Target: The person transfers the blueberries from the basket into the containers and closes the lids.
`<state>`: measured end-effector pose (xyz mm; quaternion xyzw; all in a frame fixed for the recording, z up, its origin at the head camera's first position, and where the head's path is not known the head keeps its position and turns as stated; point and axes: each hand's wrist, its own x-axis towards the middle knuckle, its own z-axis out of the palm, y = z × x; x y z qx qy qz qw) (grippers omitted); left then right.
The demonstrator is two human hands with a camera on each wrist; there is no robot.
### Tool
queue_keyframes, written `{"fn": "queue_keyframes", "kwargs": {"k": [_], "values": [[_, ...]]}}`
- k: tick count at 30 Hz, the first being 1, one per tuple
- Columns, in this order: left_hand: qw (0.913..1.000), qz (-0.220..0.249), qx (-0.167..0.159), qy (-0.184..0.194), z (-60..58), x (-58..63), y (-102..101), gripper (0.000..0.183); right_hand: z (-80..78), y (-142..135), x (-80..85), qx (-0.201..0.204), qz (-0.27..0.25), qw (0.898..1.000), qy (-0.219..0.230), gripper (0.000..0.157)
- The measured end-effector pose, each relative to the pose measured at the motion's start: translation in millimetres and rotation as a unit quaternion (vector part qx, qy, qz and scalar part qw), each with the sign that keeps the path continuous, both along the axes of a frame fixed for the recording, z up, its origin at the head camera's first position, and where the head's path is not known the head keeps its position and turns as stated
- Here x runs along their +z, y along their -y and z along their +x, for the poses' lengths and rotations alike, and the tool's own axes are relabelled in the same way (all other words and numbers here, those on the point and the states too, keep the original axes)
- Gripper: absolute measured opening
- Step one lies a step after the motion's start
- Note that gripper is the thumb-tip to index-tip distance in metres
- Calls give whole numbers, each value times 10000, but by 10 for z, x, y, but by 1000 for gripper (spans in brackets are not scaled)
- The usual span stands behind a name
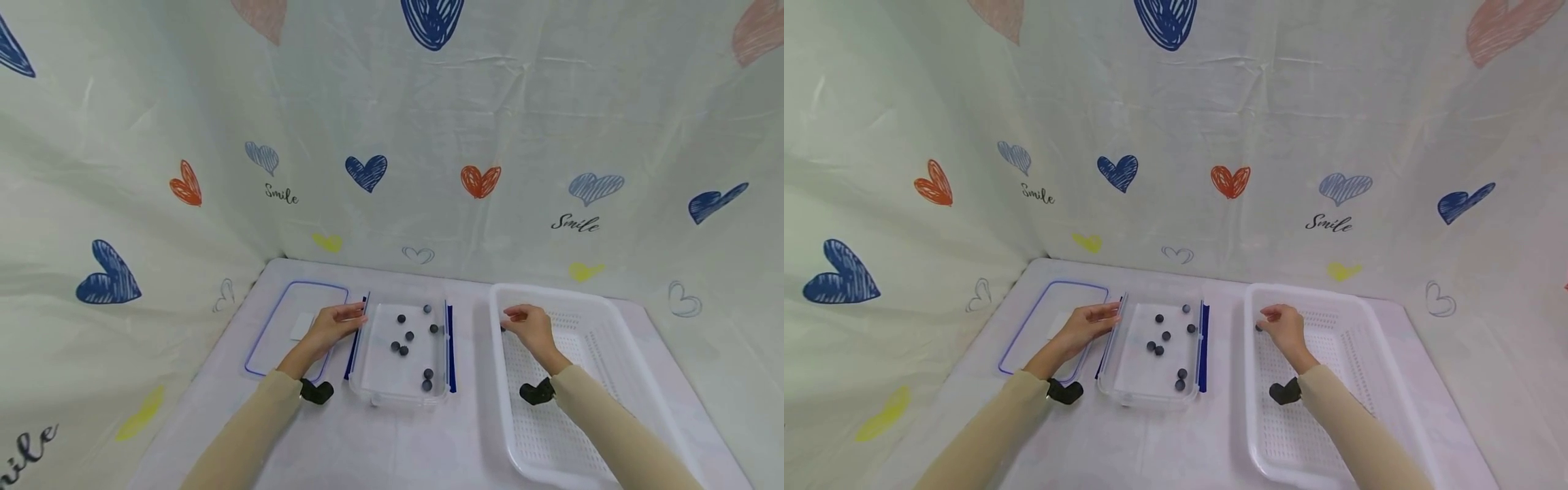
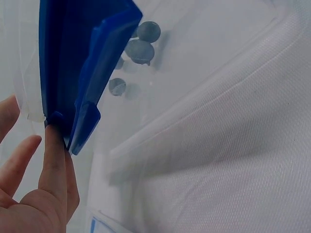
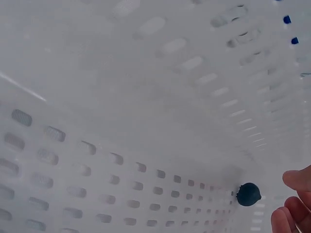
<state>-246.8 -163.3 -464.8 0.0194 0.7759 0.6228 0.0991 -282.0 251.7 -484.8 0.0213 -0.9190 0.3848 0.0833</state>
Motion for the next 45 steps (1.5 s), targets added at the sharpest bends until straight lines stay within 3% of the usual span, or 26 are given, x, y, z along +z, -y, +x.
{"fn": "queue_keyframes", "kwargs": {"k": [12, 21, 45], "values": [[10000, -30, 17, 8, 3, -37, -53, 48, 20, -54, -191, -90, 307, 9995, 52, 25], [10000, -87, -12, 2, 27, -34, -43, 48, 30, -42, -295, -176, 209, 9996, 44, 25], [9999, 11, -48, -88, 43, 6, -12, 50, -1, -12, -340, -108, 154, 9998, -87, 22]]}}
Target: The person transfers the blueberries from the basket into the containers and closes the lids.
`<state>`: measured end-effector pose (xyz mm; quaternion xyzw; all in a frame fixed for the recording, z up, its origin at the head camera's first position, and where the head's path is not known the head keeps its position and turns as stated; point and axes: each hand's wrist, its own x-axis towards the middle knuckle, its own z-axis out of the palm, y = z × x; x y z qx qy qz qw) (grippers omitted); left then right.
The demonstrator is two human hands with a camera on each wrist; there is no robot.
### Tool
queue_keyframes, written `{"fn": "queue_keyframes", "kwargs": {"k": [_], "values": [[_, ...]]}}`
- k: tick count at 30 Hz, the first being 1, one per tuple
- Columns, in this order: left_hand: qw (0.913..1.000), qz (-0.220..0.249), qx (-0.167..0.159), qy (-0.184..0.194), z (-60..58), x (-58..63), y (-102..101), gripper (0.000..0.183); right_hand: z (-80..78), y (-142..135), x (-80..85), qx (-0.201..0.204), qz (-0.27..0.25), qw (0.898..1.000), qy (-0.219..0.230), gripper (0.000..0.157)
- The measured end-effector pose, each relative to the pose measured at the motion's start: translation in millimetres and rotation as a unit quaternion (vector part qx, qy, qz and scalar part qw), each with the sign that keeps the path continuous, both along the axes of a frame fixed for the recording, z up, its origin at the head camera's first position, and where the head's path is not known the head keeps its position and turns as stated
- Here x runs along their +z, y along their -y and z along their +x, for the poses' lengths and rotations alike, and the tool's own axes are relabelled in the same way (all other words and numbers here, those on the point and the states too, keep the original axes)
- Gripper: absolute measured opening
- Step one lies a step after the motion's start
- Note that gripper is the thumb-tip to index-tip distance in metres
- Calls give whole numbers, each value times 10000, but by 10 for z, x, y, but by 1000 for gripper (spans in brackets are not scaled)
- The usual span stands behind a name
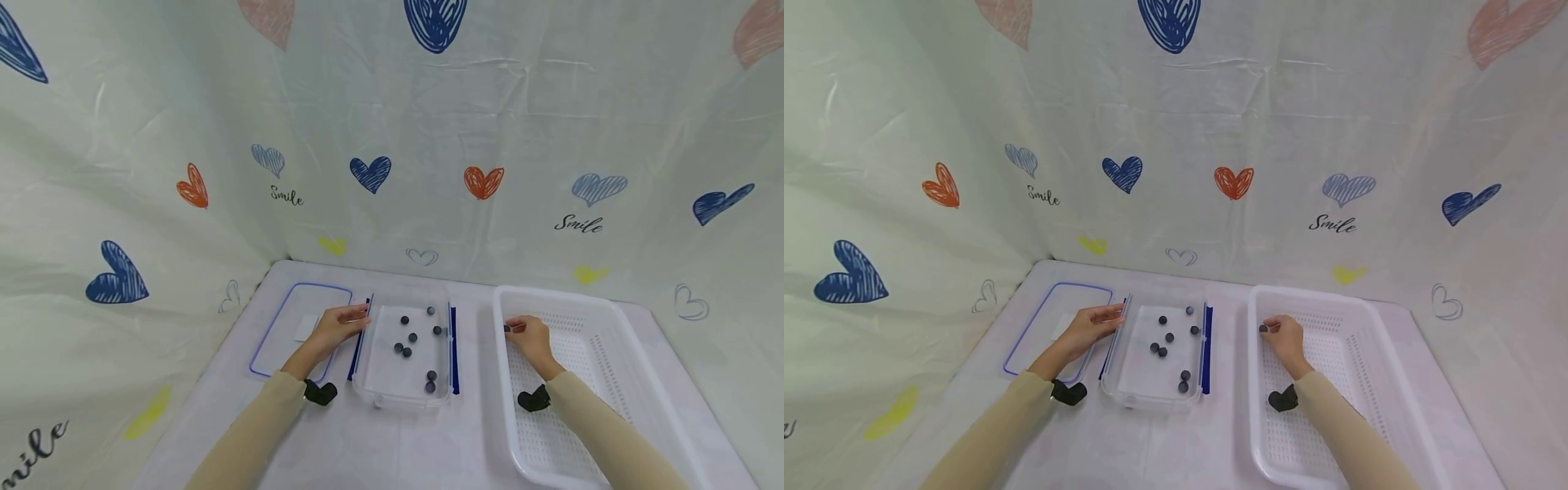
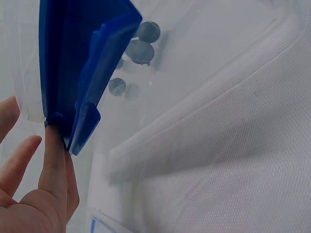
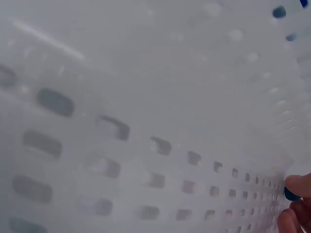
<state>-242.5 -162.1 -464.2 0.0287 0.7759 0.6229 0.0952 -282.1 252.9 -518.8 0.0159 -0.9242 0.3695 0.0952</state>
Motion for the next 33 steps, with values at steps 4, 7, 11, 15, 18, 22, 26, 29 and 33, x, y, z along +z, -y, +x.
{"fn": "queue_keyframes", "kwargs": {"k": [4, 7, 11, 15, 18, 22, 26, 29, 33], "values": [[10000, -72, -11, 14, 6, 13, -3, 50, 4, 11, 5, 19, -26, 10000, 0, 22], [10000, -76, -6, 0, 4, 10, -3, 50, 5, 13, -3, 37, -54, 10000, -11, 22], [10000, -40, 22, 19, -6, 5, 5, 50, -3, 11, -10, 78, -146, 9998, -78, 23], [10000, -7, 16, 73, -11, -1, 7, 50, -9, 10, -18, 70, -202, 9997, -128, 23], [10000, 29, 6, 67, -11, -8, 0, 50, -10, 14, -31, 46, -177, 9997, -145, 21], [10000, 55, 19, 60, -12, -13, -5, 50, -13, 34, -31, 6, -116, 9998, -140, 20], [10000, 61, 25, 54, -17, -12, -4, 50, -9, 55, -20, -29, -115, 9997, -197, 19], [10000, 18, 45, 26, -18, -9, -2, 50, -10, 63, -15, -44, -133, 9996, -229, 19], [10000, -28, 55, 35, -13, 0, -3, 49, -9, 67, -8, -34, -83, 9996, -260, 19]]}}
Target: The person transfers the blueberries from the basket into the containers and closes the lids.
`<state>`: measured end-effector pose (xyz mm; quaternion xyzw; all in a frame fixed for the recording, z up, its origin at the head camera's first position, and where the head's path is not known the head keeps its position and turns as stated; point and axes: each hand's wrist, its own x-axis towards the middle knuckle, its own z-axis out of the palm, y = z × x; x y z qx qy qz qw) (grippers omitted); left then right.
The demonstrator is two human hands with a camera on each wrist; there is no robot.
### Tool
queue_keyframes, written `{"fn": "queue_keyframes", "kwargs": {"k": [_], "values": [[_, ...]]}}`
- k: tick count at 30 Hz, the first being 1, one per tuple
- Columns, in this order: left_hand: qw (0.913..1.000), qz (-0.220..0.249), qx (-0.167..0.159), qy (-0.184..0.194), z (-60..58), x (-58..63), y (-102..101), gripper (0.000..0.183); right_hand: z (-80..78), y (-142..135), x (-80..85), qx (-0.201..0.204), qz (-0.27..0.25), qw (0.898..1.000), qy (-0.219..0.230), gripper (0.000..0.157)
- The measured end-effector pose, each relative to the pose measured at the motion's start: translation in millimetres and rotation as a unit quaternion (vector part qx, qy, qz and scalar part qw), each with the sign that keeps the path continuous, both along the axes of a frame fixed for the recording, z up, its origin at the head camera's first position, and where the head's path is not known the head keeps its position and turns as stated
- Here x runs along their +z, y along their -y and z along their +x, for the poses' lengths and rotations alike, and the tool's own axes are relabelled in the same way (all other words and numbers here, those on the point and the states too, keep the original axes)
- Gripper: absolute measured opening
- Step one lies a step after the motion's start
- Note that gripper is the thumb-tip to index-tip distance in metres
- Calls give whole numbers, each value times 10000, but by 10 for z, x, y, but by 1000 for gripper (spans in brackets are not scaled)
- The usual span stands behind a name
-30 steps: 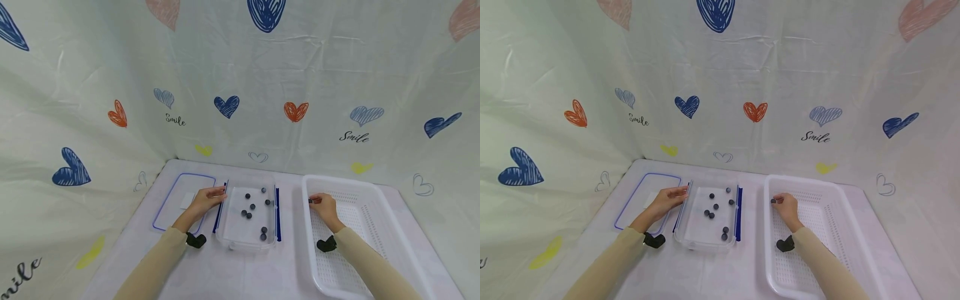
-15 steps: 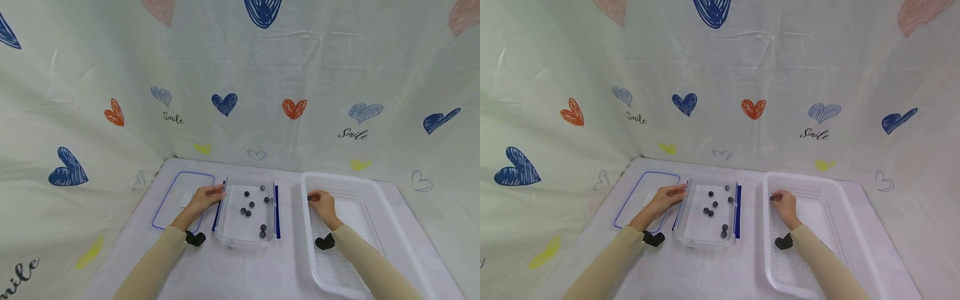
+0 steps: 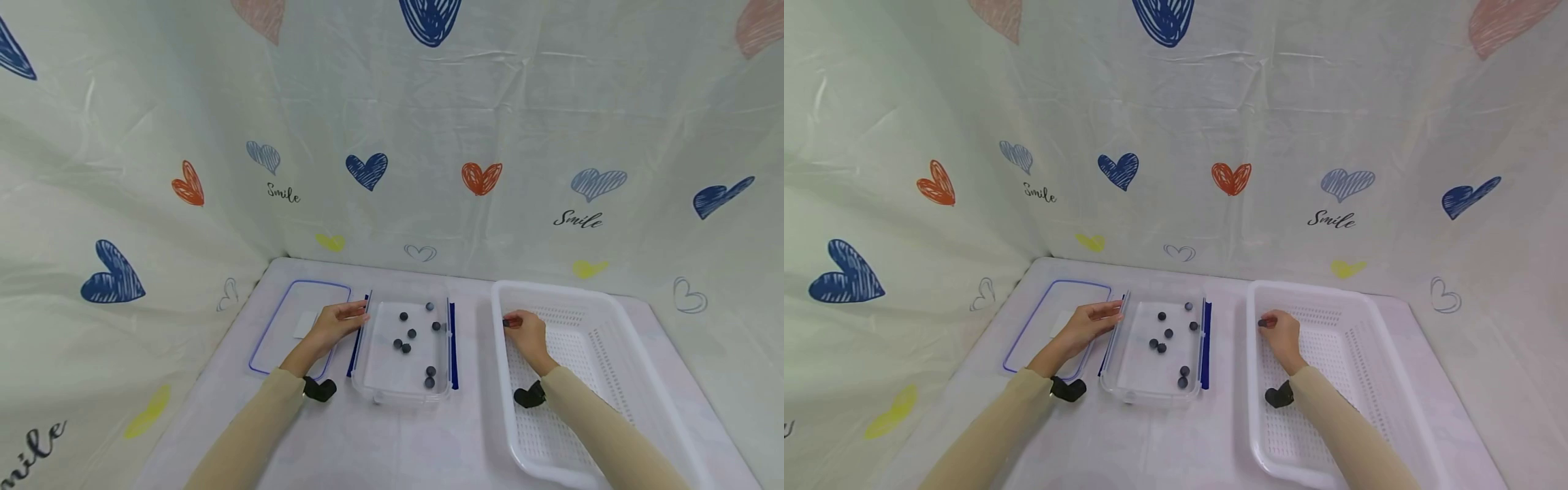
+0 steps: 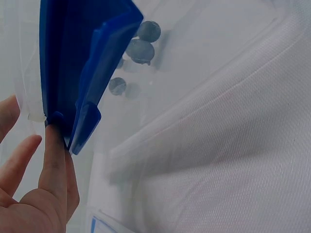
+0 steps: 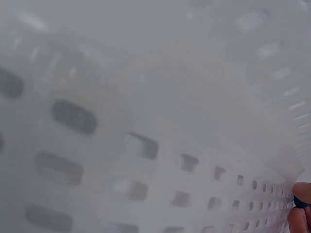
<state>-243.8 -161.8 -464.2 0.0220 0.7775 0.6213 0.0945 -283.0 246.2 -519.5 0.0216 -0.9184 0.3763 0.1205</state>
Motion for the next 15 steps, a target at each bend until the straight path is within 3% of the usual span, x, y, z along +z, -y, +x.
{"fn": "queue_keyframes", "kwargs": {"k": [15], "values": [[10000, 77, -39, 41, 3, 14, 2, 48, 2, -35, 68, 32, 4, 10000, -91, 20]]}}
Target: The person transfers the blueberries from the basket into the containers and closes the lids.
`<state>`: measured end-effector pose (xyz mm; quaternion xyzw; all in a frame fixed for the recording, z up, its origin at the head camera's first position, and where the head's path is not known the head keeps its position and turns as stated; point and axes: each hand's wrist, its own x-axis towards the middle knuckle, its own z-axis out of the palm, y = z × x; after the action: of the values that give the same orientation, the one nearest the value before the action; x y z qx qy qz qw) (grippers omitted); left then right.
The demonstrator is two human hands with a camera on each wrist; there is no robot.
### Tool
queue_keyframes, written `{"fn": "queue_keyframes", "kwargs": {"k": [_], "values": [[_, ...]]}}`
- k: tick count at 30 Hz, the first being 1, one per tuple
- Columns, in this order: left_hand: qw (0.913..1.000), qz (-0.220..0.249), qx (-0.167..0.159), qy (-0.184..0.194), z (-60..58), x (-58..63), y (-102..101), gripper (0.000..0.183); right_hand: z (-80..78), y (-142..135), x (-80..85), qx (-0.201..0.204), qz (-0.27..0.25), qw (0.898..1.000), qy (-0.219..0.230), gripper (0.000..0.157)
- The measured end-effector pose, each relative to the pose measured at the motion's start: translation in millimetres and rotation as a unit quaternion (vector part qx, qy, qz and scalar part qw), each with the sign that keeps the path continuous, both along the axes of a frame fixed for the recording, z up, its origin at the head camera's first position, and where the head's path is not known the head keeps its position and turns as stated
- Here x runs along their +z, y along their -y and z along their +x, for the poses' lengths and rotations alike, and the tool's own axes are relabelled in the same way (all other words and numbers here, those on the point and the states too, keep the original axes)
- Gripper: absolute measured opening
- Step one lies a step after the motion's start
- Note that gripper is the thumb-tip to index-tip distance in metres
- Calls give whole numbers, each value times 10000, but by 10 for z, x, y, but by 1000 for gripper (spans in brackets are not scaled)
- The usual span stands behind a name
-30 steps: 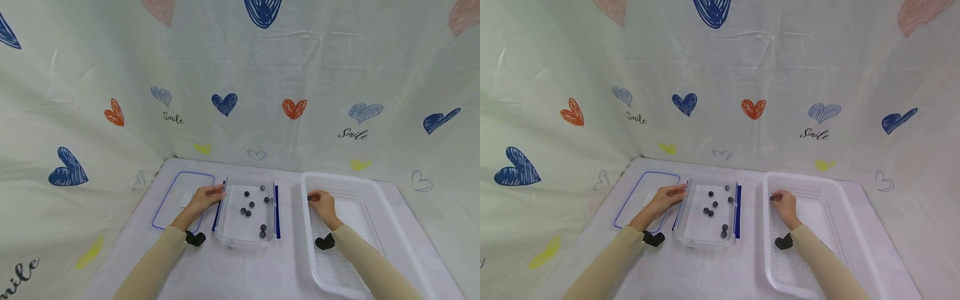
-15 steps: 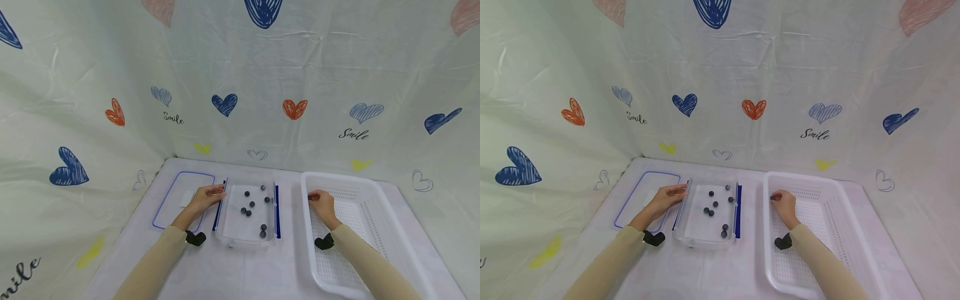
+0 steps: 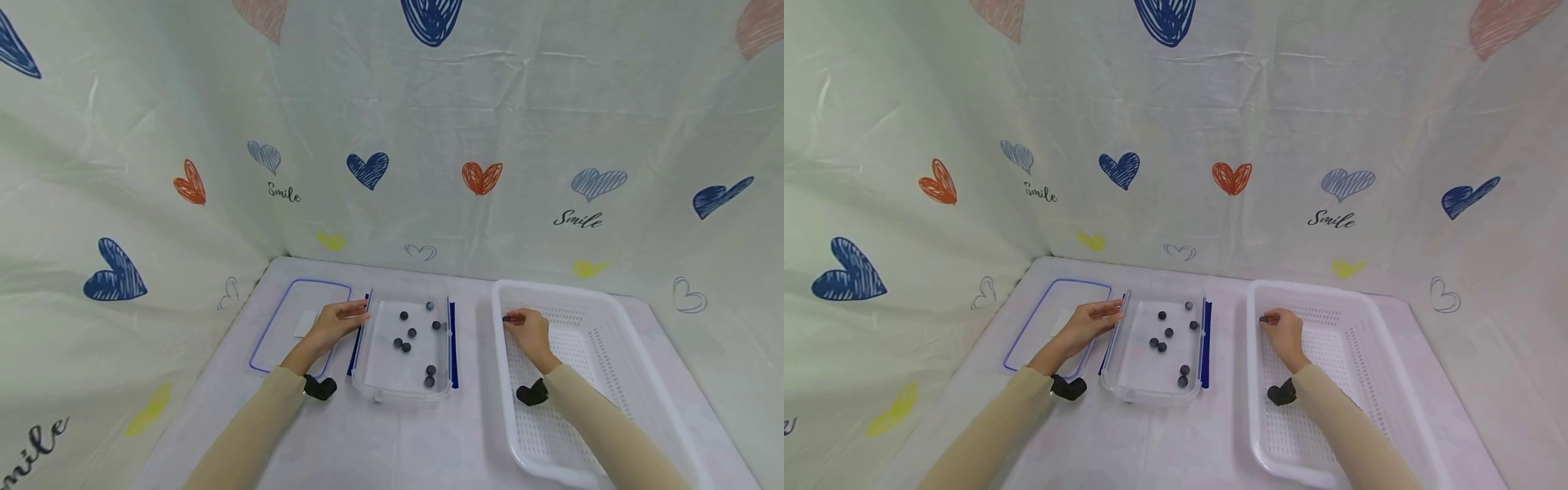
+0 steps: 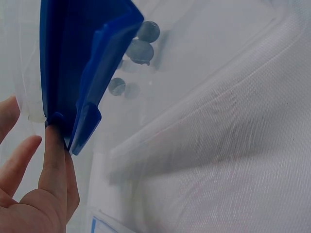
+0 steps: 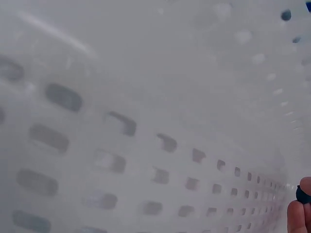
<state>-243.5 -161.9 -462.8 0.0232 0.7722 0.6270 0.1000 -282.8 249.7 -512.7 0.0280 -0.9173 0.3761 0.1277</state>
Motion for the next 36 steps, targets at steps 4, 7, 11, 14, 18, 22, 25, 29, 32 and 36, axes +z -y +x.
{"fn": "queue_keyframes", "kwargs": {"k": [4, 7, 11, 14, 18, 22, 25, 29, 32, 36], "values": [[10000, -5, -1, 13, -4, -5, -3, 48, -3, -20, 20, -21, -57, 10000, -4, 21], [10000, -28, 77, -19, -50, -94, 2, 49, -5, -40, 33, -40, -60, 10000, -59, 21], [9997, -54, 227, -104, -141, -266, 19, 51, 6, -62, 76, -35, -7, 9999, -137, 21], [9996, -89, 264, -104, -162, -302, 23, 53, 19, -73, 134, -30, -35, 9999, -141, 21], [9996, -95, 270, -6, -159, -284, 21, 54, 37, -98, 210, -44, -75, 9998, -160, 21], [9998, -42, 201, 76, -146, -236, 21, 53, 62, -124, 285, -34, -123, 9999, -92, 22], [9999, -59, 133, 72, -96, -135, 10, 52, 86, -132, 353, -44, -217, 9998, -14, 24], [9998, -196, 79, 27, -15, -1, -7, 49, 120, -131, 450, -3, -330, 9994, 36, 25], [9997, -246, 58, -11, 2, 19, -7, 49, 138, -127, 516, 70, -397, 9992, 19, 26], [9998, -187, 68, -93, -37, -50, 2, 49, 155, -112, 607, 123, -498, 9987, 2, 27]]}}
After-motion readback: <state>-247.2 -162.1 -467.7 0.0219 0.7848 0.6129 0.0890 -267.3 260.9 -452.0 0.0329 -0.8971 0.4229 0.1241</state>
